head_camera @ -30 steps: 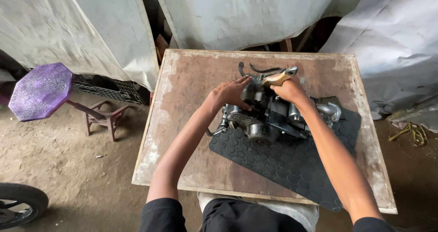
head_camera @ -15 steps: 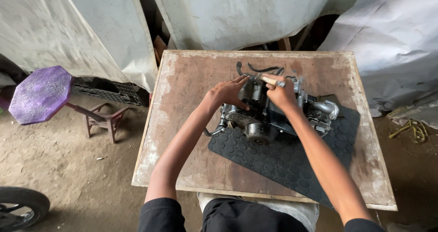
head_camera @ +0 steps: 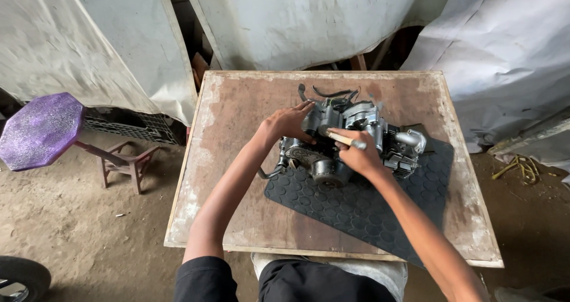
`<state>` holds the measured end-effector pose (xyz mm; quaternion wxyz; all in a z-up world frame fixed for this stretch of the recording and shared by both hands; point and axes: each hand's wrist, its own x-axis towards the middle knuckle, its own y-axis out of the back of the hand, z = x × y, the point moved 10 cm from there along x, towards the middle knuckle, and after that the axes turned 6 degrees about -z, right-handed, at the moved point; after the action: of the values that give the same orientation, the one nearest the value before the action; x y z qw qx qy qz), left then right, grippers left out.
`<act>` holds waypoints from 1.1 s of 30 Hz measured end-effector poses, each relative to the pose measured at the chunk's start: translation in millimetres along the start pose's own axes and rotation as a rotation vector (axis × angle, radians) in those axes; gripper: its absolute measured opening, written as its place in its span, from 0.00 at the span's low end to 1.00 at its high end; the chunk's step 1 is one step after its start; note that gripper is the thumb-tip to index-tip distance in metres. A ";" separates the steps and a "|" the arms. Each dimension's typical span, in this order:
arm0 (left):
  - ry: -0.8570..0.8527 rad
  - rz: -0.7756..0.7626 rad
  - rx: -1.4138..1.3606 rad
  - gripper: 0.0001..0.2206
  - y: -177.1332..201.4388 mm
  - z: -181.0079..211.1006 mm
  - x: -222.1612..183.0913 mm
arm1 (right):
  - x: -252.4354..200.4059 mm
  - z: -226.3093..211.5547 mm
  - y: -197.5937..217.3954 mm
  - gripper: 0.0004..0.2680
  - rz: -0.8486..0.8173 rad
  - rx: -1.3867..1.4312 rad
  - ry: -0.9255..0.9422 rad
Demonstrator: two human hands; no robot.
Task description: Cleaning a motorcycle engine block using a brush and solvent.
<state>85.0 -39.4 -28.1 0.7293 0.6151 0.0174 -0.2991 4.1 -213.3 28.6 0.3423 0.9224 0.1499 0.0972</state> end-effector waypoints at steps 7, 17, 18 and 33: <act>0.004 -0.001 -0.022 0.62 -3.1 -0.1 -0.4 | 36.7 -0.2 4.1 0.17 -0.296 -0.048 -0.245; -0.009 0.022 -0.028 0.61 -3.8 -0.9 -0.9 | 91.6 91.5 -8.2 0.22 -0.312 0.193 -0.283; -0.018 0.024 -0.028 0.61 -3.3 -1.3 -0.6 | 93.5 98.3 -9.4 0.23 -0.306 0.207 -0.309; 0.002 0.029 -0.003 0.63 -11.0 -5.1 6.2 | 113.2 133.6 -24.0 0.37 -0.280 0.494 -0.321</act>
<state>86.8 -38.0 -41.5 0.7345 0.6144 0.0094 -0.2879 142.7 -237.7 -78.3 0.1373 0.9516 0.2385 -0.1369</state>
